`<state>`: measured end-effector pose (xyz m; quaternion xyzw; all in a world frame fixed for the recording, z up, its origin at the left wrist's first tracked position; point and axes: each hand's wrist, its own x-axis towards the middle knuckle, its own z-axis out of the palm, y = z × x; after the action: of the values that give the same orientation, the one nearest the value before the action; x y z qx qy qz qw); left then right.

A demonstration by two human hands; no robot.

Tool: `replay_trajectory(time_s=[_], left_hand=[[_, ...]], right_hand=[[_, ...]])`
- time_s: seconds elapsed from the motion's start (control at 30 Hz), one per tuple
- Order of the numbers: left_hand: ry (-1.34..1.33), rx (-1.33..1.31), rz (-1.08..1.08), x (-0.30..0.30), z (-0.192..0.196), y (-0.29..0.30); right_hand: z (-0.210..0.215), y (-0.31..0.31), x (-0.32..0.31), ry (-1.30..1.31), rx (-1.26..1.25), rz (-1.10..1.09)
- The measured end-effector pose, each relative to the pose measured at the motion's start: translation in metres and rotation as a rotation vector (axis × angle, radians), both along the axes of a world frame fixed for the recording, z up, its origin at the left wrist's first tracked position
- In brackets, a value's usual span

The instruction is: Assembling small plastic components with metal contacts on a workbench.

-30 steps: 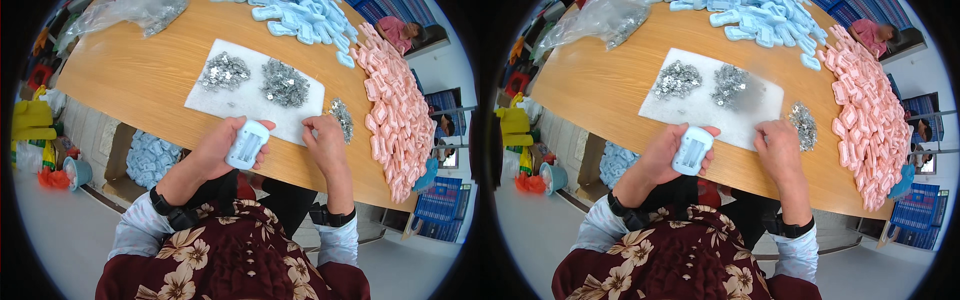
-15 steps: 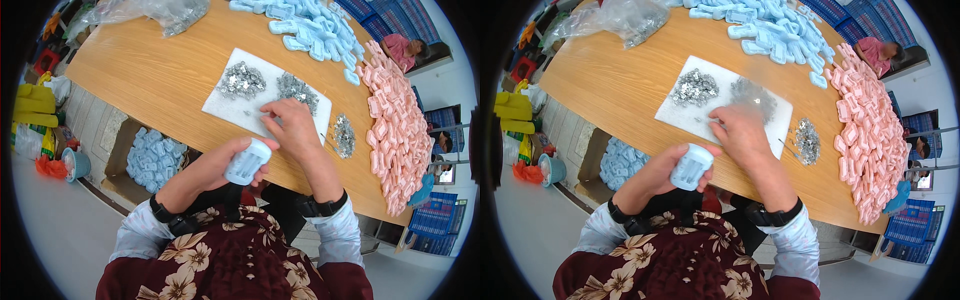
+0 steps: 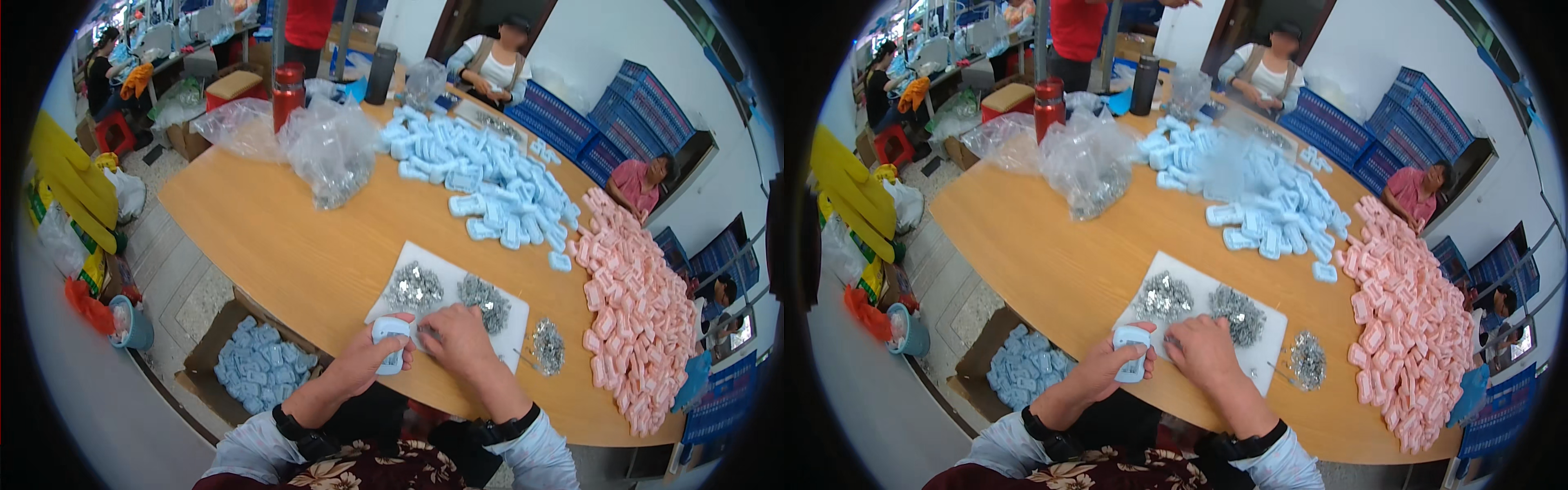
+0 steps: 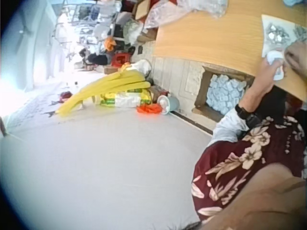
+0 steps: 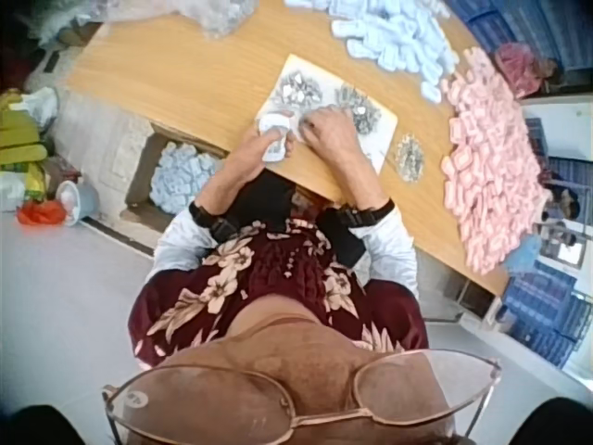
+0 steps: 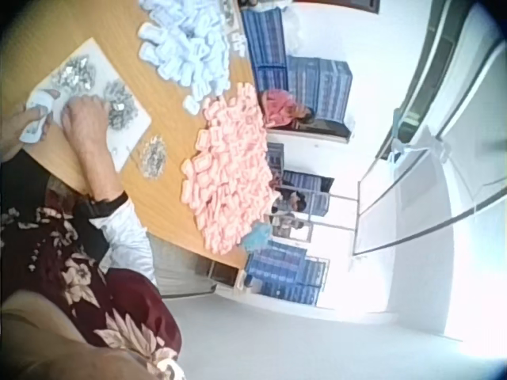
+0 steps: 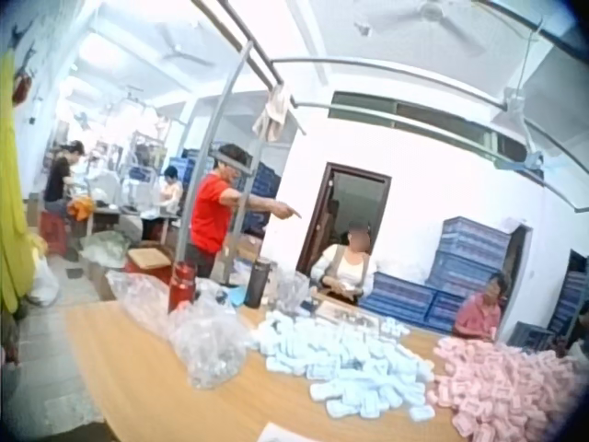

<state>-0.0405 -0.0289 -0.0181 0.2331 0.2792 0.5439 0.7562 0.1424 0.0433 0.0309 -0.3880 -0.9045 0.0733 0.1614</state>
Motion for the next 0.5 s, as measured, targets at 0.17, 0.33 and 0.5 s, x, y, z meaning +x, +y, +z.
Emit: replay_trajectory(time_s=[0.17, 0.33, 0.5], left_hand=[[0.042, -0.025, 0.079, 0.004, 0.002, 0.007], [0.086, -0.005, 0.146, 0.011, 0.010, 0.005], [0.242, 0.121, 0.178, 0.014, 0.005, 0.018]], right_hand=[[-0.007, 0.003, -0.001, -0.099, -0.018, -0.012], [-0.012, -0.001, 0.002, -0.076, 0.009, -0.006], [-0.023, 0.011, 0.013, 0.158, -0.282, -0.153]])
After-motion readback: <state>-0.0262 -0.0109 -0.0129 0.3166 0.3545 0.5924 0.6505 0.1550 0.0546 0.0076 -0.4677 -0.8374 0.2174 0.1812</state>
